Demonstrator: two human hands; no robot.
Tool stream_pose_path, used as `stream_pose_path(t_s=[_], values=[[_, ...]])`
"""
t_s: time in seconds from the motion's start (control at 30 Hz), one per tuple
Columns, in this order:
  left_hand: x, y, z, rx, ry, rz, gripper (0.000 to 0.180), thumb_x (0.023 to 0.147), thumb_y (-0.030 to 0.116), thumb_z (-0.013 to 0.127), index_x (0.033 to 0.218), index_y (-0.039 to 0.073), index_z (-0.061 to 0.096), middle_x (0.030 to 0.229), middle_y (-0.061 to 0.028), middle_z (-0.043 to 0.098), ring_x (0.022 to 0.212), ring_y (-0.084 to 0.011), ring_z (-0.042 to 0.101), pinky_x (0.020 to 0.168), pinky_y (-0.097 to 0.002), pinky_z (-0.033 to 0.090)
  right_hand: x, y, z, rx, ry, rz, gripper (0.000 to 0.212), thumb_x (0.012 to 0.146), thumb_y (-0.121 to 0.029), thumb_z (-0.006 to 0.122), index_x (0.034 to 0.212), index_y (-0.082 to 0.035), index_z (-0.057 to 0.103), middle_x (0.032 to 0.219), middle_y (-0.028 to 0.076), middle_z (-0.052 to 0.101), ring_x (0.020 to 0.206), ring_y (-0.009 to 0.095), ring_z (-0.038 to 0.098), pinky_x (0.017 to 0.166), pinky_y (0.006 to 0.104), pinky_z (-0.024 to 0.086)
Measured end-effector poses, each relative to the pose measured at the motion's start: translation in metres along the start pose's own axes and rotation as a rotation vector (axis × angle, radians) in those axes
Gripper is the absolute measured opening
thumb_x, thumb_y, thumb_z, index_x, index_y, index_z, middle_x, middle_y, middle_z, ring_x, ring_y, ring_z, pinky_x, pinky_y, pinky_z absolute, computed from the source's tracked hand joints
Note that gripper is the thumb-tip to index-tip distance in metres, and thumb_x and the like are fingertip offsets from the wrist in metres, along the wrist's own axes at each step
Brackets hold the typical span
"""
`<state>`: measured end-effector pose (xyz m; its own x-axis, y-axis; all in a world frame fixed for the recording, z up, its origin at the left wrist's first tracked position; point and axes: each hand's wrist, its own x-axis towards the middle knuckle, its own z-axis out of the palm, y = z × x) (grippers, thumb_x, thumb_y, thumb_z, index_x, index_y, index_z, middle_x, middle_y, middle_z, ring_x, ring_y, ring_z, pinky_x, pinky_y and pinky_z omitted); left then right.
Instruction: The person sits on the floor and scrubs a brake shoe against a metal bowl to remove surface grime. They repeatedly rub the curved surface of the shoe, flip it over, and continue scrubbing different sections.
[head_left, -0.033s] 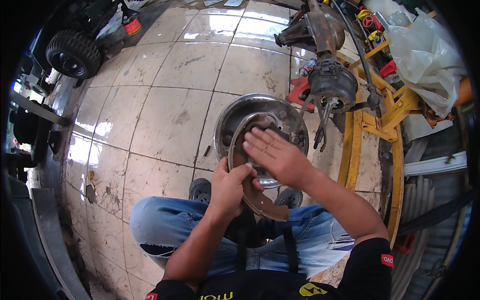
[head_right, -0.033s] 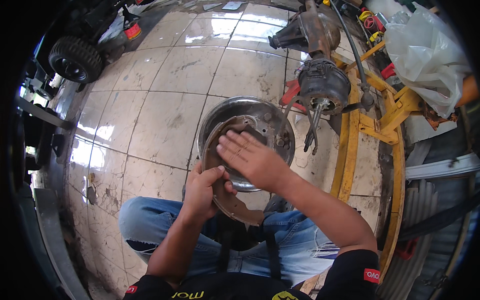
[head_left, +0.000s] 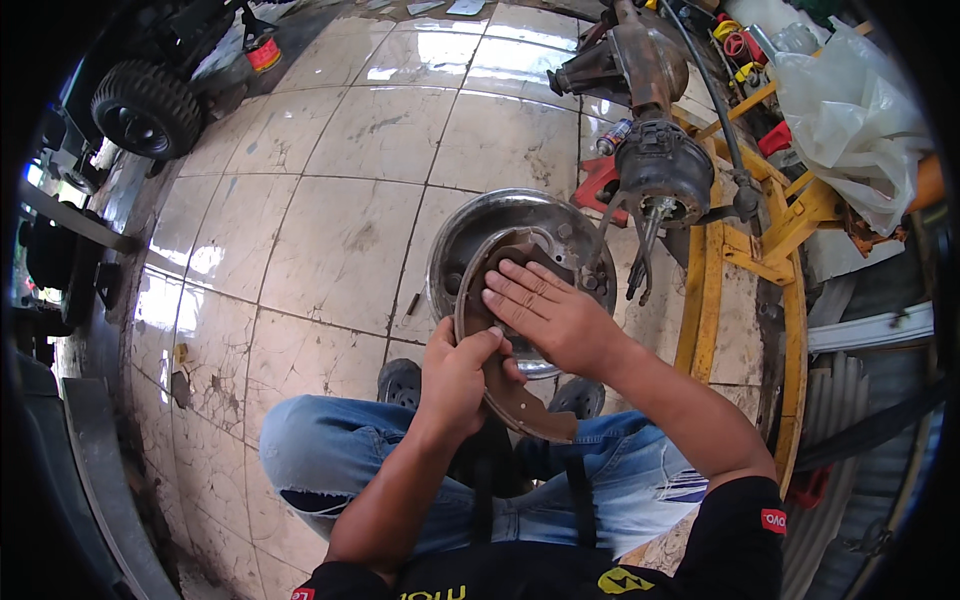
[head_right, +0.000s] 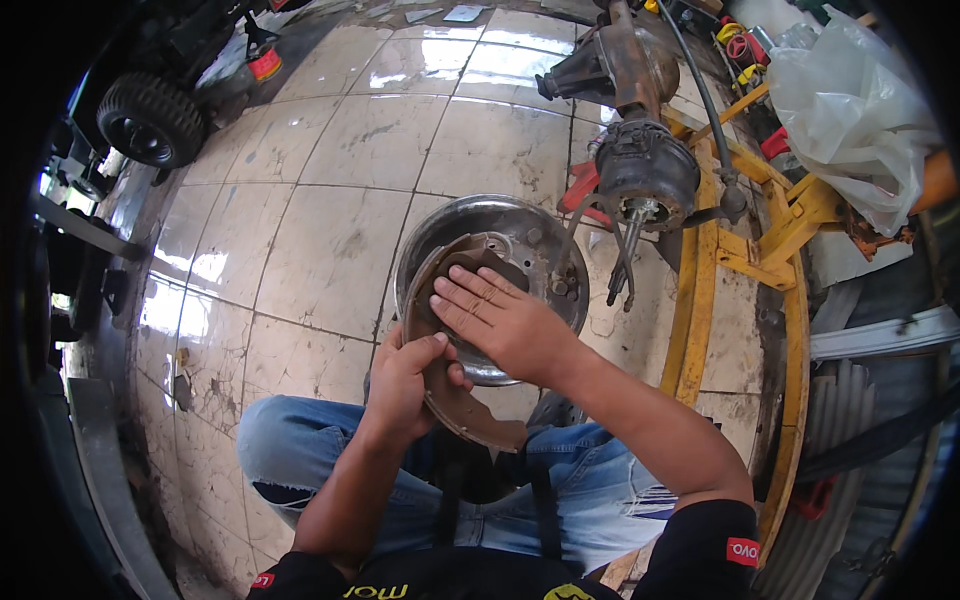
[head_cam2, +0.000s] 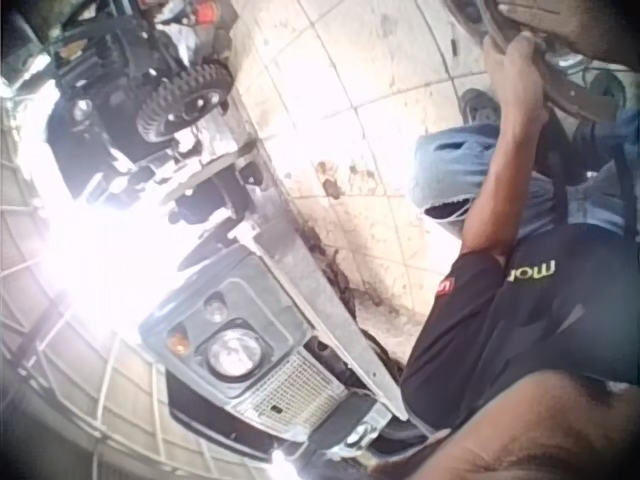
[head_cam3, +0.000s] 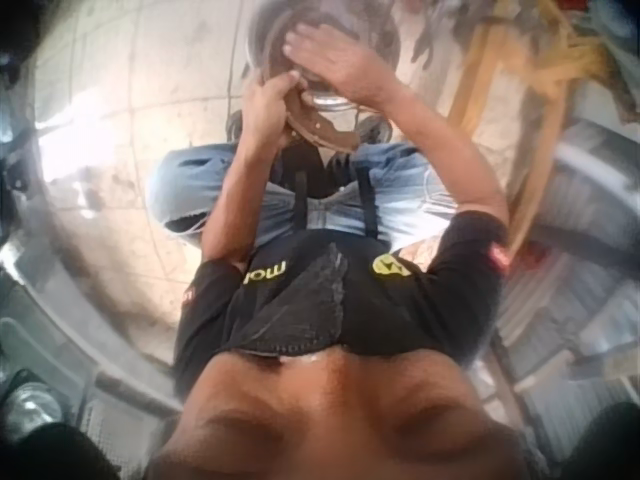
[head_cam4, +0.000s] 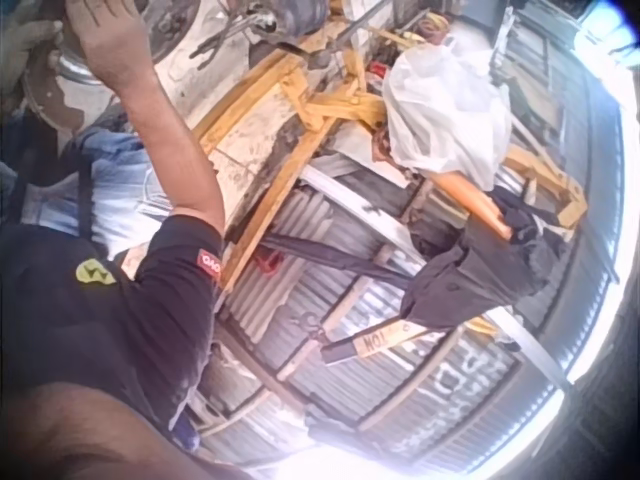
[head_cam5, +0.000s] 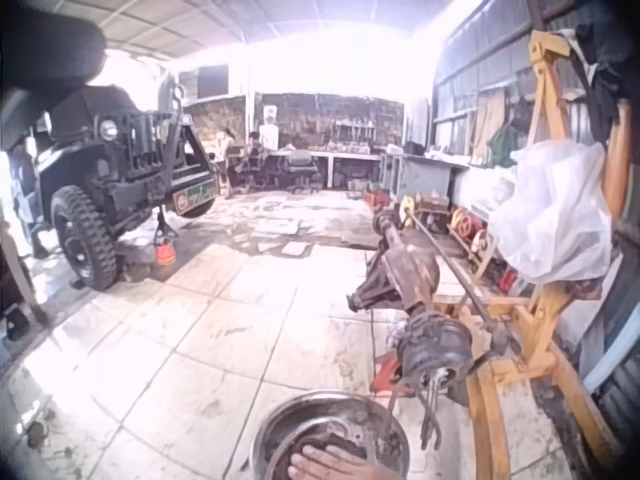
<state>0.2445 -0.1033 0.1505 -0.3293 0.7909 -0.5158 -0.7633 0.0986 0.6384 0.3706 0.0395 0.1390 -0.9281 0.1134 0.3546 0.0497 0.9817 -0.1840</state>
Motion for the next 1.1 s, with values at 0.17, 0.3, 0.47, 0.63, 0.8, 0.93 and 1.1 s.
stream_pose_path(t_s=[0.17, 0.3, 0.47, 0.63, 0.8, 0.93, 1.1], values=[[0.0, 0.001, 0.002, 0.021, 0.007, 0.015, 0.016, 0.09, 0.005, 0.056, 0.101, 0.0, 0.046, 0.081, -0.0116, 0.057, 0.057, -0.0205, 0.061, 0.054, -0.0375, 0.056, 0.0, 0.004, 0.002, -0.029, 0.022, 0.033, 0.044, 0.092, -0.017, 0.052, 0.133, -0.004, 0.057, 0.142, 0.014, 0.054, 0.135, 0.03, 0.048, 0.114, 0.0451, 0.036], [0.001, 0.001, 0.003, 0.001, 0.012, 0.0, 0.016, 0.091, 0.004, 0.056, 0.102, -0.001, 0.046, 0.081, -0.0117, 0.057, 0.058, -0.0205, 0.061, 0.056, -0.037, 0.056, -0.004, 0.02, 0.001, -0.109, 0.014, 0.047, 0.043, 0.092, -0.015, 0.054, 0.134, -0.005, 0.057, 0.142, 0.013, 0.054, 0.134, 0.03, 0.049, 0.112, 0.0445, 0.039], [0.0, -0.002, -0.001, 0.04, -0.019, 0.093, 0.016, 0.092, 0.003, 0.055, 0.105, -0.001, 0.046, 0.082, -0.0114, 0.058, 0.059, -0.0191, 0.061, 0.056, -0.0354, 0.056, -0.002, 0.035, -0.027, -0.046, 0.263, 0.264, 0.043, 0.093, -0.009, 0.06, 0.135, -0.004, 0.056, 0.139, 0.013, 0.056, 0.131, 0.029, 0.052, 0.109, 0.0422, 0.042], [-0.001, -0.005, 0.002, 0.09, -0.056, 0.211, 0.018, 0.092, 0.002, 0.055, 0.107, -0.001, 0.045, 0.082, -0.011, 0.058, 0.061, -0.0184, 0.061, 0.058, -0.0352, 0.055, -0.007, 0.028, -0.036, -0.052, 0.266, 0.314, 0.044, 0.093, -0.008, 0.061, 0.136, -0.004, 0.055, 0.138, 0.013, 0.057, 0.13, 0.029, 0.053, 0.108, 0.0417, 0.043], [-0.001, -0.006, 0.003, 0.148, -0.078, 0.275, 0.021, 0.091, 0.002, 0.055, 0.11, 0.001, 0.045, 0.083, -0.0108, 0.058, 0.062, -0.0195, 0.061, 0.06, -0.0386, 0.058, -0.004, 0.022, -0.033, -0.033, 0.294, 0.285, 0.046, 0.092, -0.009, 0.062, 0.138, -0.005, 0.054, 0.139, 0.013, 0.056, 0.13, 0.03, 0.052, 0.108, 0.0417, 0.042], [-0.001, -0.008, 0.005, 0.156, -0.08, 0.271, 0.022, 0.091, 0.002, 0.056, 0.11, 0.001, 0.045, 0.083, -0.0107, 0.058, 0.062, -0.0195, 0.061, 0.06, -0.0383, 0.058, -0.001, 0.017, -0.028, -0.014, 0.3, 0.27, 0.046, 0.093, -0.011, 0.063, 0.138, -0.006, 0.054, 0.14, 0.011, 0.056, 0.131, 0.029, 0.051, 0.108, 0.0417, 0.042], [-0.004, -0.008, 0.006, 0.112, -0.083, 0.22, 0.019, 0.091, 0.003, 0.055, 0.108, 0.001, 0.046, 0.082, -0.0101, 0.057, 0.062, -0.0192, 0.061, 0.06, -0.0379, 0.057, -0.001, 0.013, -0.025, -0.074, 0.106, 0.274, 0.06, 0.086, -0.006, 0.064, 0.144, -0.011, 0.048, 0.149, 0.009, 0.046, 0.138, 0.031, 0.043, 0.109, 0.0453, 0.039]])
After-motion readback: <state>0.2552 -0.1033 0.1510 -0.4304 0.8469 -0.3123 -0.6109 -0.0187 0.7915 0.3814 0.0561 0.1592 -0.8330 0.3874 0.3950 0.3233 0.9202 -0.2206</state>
